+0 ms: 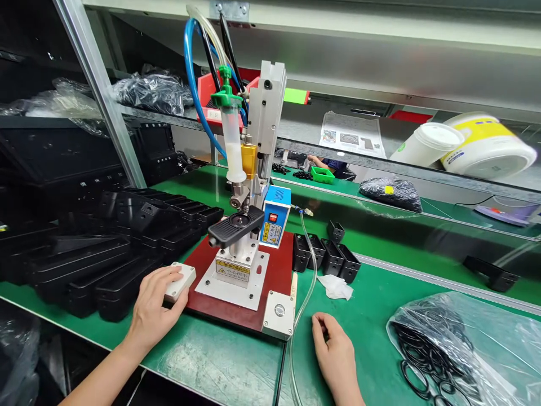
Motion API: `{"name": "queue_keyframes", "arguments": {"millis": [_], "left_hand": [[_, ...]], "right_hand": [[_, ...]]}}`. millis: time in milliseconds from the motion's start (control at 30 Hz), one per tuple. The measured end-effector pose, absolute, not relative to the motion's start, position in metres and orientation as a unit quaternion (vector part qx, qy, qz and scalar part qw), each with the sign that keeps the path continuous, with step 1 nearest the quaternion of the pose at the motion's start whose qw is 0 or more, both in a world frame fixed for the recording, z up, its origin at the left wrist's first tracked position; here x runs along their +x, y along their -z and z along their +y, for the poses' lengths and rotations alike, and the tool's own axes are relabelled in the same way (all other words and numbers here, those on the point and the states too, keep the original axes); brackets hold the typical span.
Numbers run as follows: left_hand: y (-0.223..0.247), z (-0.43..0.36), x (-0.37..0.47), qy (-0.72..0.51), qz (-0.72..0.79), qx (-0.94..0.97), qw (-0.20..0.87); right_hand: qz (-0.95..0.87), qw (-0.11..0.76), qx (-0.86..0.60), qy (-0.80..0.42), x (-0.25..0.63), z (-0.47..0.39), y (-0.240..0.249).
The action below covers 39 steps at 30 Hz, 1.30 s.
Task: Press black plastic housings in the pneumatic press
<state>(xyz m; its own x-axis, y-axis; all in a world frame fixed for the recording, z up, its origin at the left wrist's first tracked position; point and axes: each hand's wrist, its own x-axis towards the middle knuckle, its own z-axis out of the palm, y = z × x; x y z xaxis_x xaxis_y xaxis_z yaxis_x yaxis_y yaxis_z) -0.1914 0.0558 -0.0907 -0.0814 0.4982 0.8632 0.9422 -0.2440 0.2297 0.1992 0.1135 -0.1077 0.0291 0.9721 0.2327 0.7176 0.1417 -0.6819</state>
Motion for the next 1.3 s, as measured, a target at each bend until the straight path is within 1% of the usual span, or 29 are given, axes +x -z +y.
{"name": "queue_keyframes", "arguments": {"millis": [167,900,1300], "left_hand": [[0.0892,0.0555,-0.1909,0.47,-0.566,-0.635,0.237],[0.0873,0.0552,-0.1917,0.47,-0.566,-0.636,0.234],[0.0857,0.0549,-0.1904,0.473,-0.57,-0.632,0.229]], "right_hand": [[-0.689,0.338,-0.62,-0.163,0.1971,0.1124,0.1087],[-0.693,0.313,-0.634,-0.14,0.1993,0.1144,0.1123],[-0.692,0.312,-0.636,-0.142,0.1946,0.1145,0.1035]]}}
